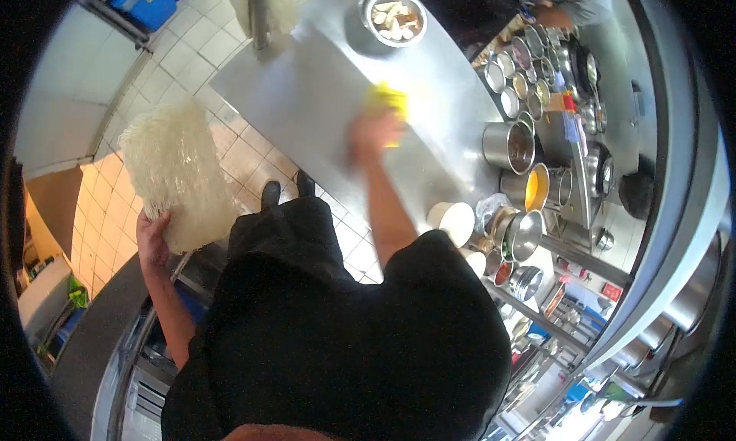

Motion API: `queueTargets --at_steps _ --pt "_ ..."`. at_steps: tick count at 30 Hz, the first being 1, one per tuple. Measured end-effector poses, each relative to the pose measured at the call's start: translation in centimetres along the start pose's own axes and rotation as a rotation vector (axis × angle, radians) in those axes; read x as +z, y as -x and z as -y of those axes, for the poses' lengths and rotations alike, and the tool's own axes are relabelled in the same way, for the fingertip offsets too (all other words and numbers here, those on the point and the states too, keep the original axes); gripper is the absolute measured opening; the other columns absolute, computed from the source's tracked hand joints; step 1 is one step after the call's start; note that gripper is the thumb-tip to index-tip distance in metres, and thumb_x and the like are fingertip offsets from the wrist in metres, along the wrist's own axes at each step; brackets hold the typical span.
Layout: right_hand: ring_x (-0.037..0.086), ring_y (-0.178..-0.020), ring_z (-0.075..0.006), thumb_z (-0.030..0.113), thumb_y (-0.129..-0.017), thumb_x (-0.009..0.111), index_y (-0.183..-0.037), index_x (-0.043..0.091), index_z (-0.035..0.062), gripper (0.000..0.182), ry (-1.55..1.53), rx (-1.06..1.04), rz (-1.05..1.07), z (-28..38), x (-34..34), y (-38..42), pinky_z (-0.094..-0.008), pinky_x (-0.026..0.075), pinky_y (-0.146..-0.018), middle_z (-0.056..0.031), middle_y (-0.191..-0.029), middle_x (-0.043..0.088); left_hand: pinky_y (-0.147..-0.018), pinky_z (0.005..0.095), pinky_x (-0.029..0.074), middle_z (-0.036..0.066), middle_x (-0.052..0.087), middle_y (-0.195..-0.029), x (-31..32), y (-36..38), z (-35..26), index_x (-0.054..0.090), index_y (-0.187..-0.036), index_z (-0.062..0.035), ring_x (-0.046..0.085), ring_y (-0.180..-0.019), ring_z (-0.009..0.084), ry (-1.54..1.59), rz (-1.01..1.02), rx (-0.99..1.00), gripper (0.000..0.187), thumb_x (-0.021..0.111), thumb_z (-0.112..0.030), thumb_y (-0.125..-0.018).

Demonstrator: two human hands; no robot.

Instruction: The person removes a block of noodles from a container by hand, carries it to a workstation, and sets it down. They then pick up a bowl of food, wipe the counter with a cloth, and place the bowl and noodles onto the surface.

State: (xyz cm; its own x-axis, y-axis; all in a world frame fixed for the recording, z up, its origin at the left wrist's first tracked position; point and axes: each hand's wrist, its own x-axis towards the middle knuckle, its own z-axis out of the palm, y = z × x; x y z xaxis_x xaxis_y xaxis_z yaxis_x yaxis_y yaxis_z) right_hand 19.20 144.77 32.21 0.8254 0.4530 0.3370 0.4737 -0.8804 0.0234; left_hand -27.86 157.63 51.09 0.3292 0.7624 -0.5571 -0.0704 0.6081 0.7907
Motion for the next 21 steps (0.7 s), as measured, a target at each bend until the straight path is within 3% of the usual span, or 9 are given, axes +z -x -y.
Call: queueTargets --at_steps 2,3,5,8,10,12,13,14,21 --pt "0.053 -0.099 -0.0317 0.03 -0.082 0.06 -0.105 0.058 0.0068 0.032 -0.395 -0.51 -0.257 6.7 0.3 8.9 -0.0499 0.037 -0.091 -0.0125 -0.097 0.057 -0.087 0.0332 0.049 0.011 0.066 -0.109 0.7 -0.7 -1.1 0.055 -0.119 0.0022 0.064 -0.096 0.0197 -0.043 0.054 0.032 0.039 0.064 -0.002 -0.082" --pt "0.051 -0.101 -0.0308 0.025 -0.077 0.064 -0.11 0.062 0.011 0.036 -0.472 -0.705 0.067 10.6 -8.0 9.8 -0.0493 0.037 -0.088 -0.0113 -0.098 0.056 -0.087 0.033 0.049 0.011 0.066 -0.109 1.1 -1.0 -1.5 0.055 -0.119 0.0022 0.064 -0.096 0.0195 -0.064 0.083 0.048 0.039 0.064 -0.002 -0.081" --pt "0.05 -0.105 -0.0318 0.027 -0.077 0.063 -0.115 0.064 0.0145 0.039 -0.678 -0.625 0.379 12.1 -12.6 9.1 -0.0495 0.036 -0.085 -0.0118 -0.102 0.057 -0.087 0.0326 0.049 0.011 0.066 -0.108 2.0 -1.9 -2.3 0.056 -0.118 0.0022 0.064 -0.096 0.0193 -0.114 0.122 0.071 0.038 0.063 -0.001 -0.081" --pt "0.05 -0.11 -0.0327 0.03 -0.083 0.058 -0.12 0.062 0.0172 0.04 -0.686 -0.792 0.208 4.9 -5.9 6.5 -0.051 0.035 -0.089 -0.0144 -0.11 0.057 -0.086 0.0324 0.049 0.011 0.066 -0.107 2.7 -2.6 -2.8 0.057 -0.117 0.0023 0.064 -0.095 0.0194 -0.199 0.133 0.089 0.037 0.063 -0.001 -0.08" --pt "0.047 -0.117 -0.036 0.031 -0.093 0.047 -0.129 0.054 0.0111 0.041 -0.062 -0.543 0.37 -2.0 -4.7 0.8 -0.0515 0.032 -0.098 -0.0178 -0.123 0.056 -0.084 0.0325 0.05 0.011 0.067 -0.106 3.1 -2.8 -2.5 0.057 -0.116 0.0023 0.064 -0.094 0.0197 -0.218 0.146 0.062 0.036 0.062 0.0 -0.08" --pt "0.057 -0.101 -0.0335 0.036 -0.095 0.044 -0.127 0.05 0.0013 0.048 0.204 -0.402 -0.3 -15.9 8.8 -4.3 -0.0519 0.043 -0.083 -0.0218 -0.109 0.057 -0.083 0.0327 0.051 0.011 0.067 -0.104 3.0 -2.1 -2.0 0.058 -0.115 0.0024 0.065 -0.092 0.0201 -0.22 0.164 -0.011 0.036 0.061 0.001 -0.079" --pt "0.059 -0.095 -0.0334 0.04 -0.095 0.044 -0.128 0.05 0.0065 0.047 0.115 -0.031 0.189 -20.7 11.9 -9.1 -0.0513 0.046 -0.077 -0.0229 -0.107 0.057 -0.083 0.0327 0.051 0.011 0.067 -0.104 3.2 -1.7 -1.6 0.058 -0.115 0.0025 0.065 -0.092 0.0202 -0.21 0.168 -0.026 0.036 0.061 0.001 -0.079" --pt "0.056 -0.1 -0.0332 0.044 -0.095 0.044 -0.132 0.05 0.0164 0.047 0.0 0.212 0.286 -17.2 0.0 -10.8 -0.0532 0.044 -0.081 -0.0215 -0.108 0.057 -0.083 0.0327 0.051 0.011 0.067 -0.104 3.8 -1.3 -1.2 0.058 -0.115 0.0025 0.065 -0.091 0.0203 -0.201 0.175 -0.036 0.036 0.061 0.002 -0.079" --pt "0.048 -0.113 -0.037 0.044 -0.094 0.045 -0.14 0.043 0.0243 0.05 -0.007 0.176 0.305 -13.0 -5.3 -0.8 -0.0594 0.035 -0.091 -0.0175 -0.115 0.054 -0.084 0.033 0.051 0.012 0.067 -0.105 9.6 -3.6 0.3 0.058 -0.116 0.0043 0.065 -0.092 0.0206 -0.303 0.416 -0.067 0.037 0.058 0.002 -0.08"
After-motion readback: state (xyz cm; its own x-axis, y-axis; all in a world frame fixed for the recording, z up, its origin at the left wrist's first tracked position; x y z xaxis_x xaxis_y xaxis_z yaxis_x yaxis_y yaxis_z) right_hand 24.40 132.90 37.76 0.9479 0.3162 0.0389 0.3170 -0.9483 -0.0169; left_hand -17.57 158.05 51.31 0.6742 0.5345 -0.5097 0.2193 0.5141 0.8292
